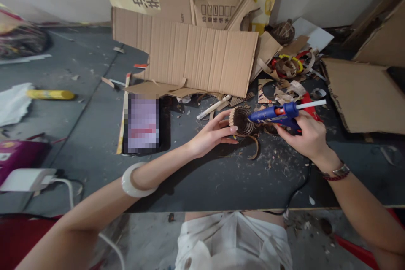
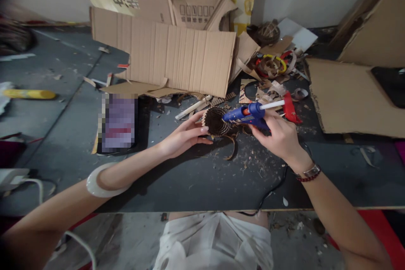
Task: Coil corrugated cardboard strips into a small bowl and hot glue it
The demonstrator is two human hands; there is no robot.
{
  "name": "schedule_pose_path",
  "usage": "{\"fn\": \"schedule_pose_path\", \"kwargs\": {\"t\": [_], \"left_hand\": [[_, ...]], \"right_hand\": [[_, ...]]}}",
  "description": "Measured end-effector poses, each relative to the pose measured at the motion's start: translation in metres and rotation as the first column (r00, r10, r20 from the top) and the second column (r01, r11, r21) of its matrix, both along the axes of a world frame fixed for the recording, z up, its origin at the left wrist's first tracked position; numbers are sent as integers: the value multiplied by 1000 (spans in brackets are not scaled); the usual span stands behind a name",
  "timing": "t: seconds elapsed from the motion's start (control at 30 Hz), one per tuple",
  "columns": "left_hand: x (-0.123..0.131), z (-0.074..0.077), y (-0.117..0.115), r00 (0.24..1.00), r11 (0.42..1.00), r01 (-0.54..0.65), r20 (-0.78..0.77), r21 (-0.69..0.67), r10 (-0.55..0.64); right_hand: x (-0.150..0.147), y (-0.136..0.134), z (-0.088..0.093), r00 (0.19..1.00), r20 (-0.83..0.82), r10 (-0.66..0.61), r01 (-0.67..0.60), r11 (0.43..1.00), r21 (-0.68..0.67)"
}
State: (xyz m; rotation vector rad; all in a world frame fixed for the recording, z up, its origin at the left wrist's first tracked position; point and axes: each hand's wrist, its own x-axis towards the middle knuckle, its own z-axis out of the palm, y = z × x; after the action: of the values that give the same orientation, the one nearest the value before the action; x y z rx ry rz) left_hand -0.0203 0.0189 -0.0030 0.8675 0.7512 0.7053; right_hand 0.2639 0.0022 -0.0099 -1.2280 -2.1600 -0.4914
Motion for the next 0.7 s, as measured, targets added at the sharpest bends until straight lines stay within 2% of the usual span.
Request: {"fn": "schedule_pose_path", "kwargs": {"t": [0.7], "left_hand": [[1, -1, 0, 1000, 1000, -9, 11, -11, 9]], "right_hand": [[-6, 0, 1, 999, 3, 47, -47, 998, 43]]}}
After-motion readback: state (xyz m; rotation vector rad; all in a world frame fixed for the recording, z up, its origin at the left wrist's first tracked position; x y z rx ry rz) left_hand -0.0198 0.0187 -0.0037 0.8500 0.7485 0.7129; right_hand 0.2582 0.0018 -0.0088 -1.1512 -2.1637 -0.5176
